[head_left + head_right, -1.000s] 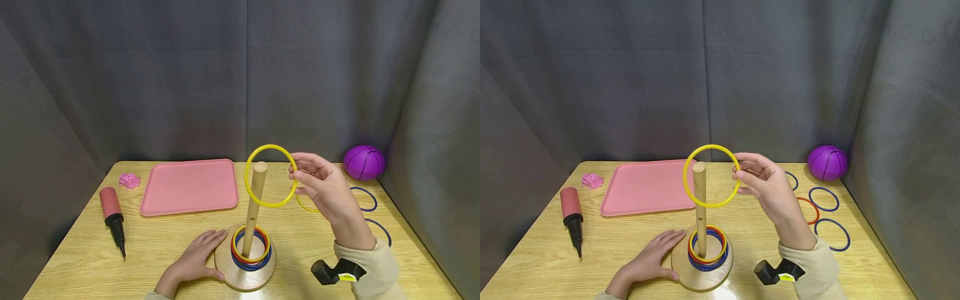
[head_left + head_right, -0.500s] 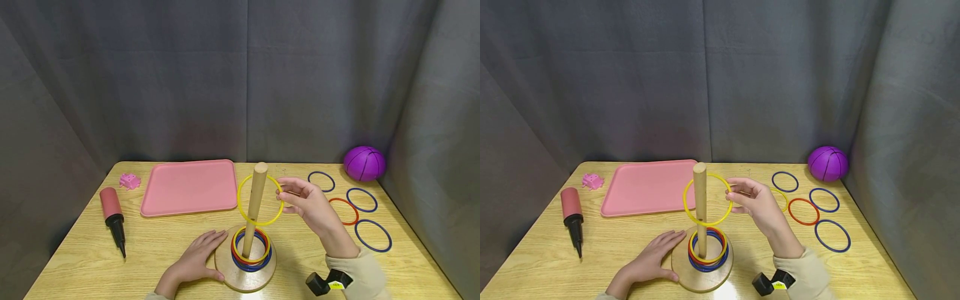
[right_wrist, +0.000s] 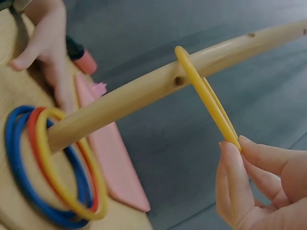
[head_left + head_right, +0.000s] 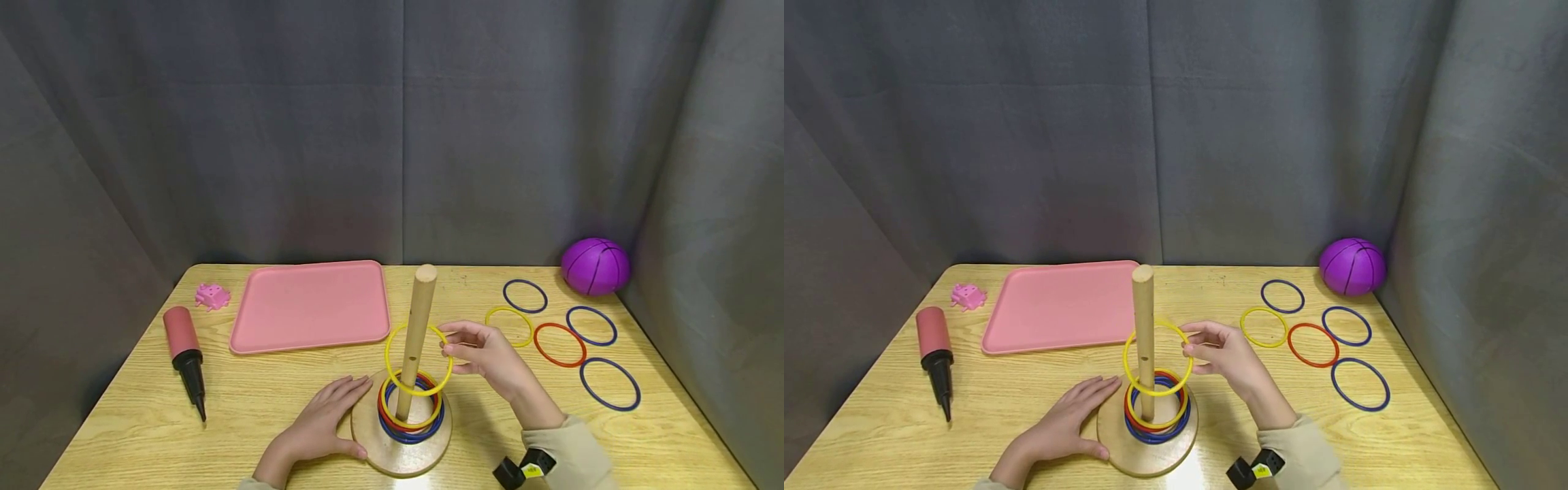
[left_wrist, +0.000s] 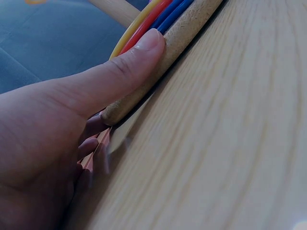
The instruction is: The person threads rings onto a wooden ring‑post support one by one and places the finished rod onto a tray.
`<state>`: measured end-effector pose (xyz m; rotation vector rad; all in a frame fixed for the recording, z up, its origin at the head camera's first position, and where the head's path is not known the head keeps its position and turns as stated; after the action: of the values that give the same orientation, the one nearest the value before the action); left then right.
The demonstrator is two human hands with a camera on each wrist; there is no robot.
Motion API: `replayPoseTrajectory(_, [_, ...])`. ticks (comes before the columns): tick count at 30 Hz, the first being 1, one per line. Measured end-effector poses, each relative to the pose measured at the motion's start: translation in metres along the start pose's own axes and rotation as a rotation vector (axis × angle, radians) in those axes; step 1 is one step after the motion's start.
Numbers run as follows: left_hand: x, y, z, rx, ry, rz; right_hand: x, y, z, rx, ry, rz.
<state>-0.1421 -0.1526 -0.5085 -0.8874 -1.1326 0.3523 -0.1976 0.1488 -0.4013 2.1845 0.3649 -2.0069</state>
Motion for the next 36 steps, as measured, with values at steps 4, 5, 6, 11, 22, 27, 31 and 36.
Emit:
replayPoseTrajectory(4, [0.0, 0.0, 0.0, 0.0, -0.003, 0.004, 0.015, 0.0, 0.004, -0.036, 0.021, -0.046])
replayPoseTrajectory(5, [0.0, 0.0, 0.0, 0.001, -0.004, 0.006, 0.018, 0.001, 0.005, -0.045, 0.023, -0.058])
replayPoseTrajectory(6, [0.0, 0.0, 0.0, 0.002, -0.004, 0.005, 0.021, 0.001, 0.005, -0.052, 0.025, -0.071])
replayPoseTrajectory(11, [-0.001, 0.0, 0.0, 0.003, -0.002, 0.003, 0.035, 0.004, 0.007, -0.071, 0.046, -0.096])
replayPoseTrajectory(22, [-0.001, 0.0, 0.001, 0.005, 0.0, 0.011, 0.053, 0.009, 0.009, -0.08, 0.053, -0.158])
replayPoseTrajectory(27, [-0.003, 0.001, 0.0, 0.002, -0.004, 0.009, 0.061, 0.009, 0.012, -0.063, 0.047, -0.207])
replayPoseTrajectory(31, [-0.003, 0.001, 0.0, 0.001, -0.004, 0.006, 0.065, 0.01, 0.013, -0.043, 0.027, -0.252])
replayPoseTrajectory(36, [-0.002, 0.001, 0.0, -0.002, -0.001, 0.01, 0.067, 0.012, 0.014, -0.027, -0.018, -0.298])
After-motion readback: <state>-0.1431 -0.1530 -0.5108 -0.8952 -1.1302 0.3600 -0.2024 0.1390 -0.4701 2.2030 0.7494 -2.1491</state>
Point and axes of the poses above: each hand's wrist, its own z-axis towards the middle knuckle, its own y-axis out of the palm, x = y × z, the point moved 1 cm from there along z, towards the middle knuckle, and after that the axes turned 8 degrees about x, right-handed, at the moved point
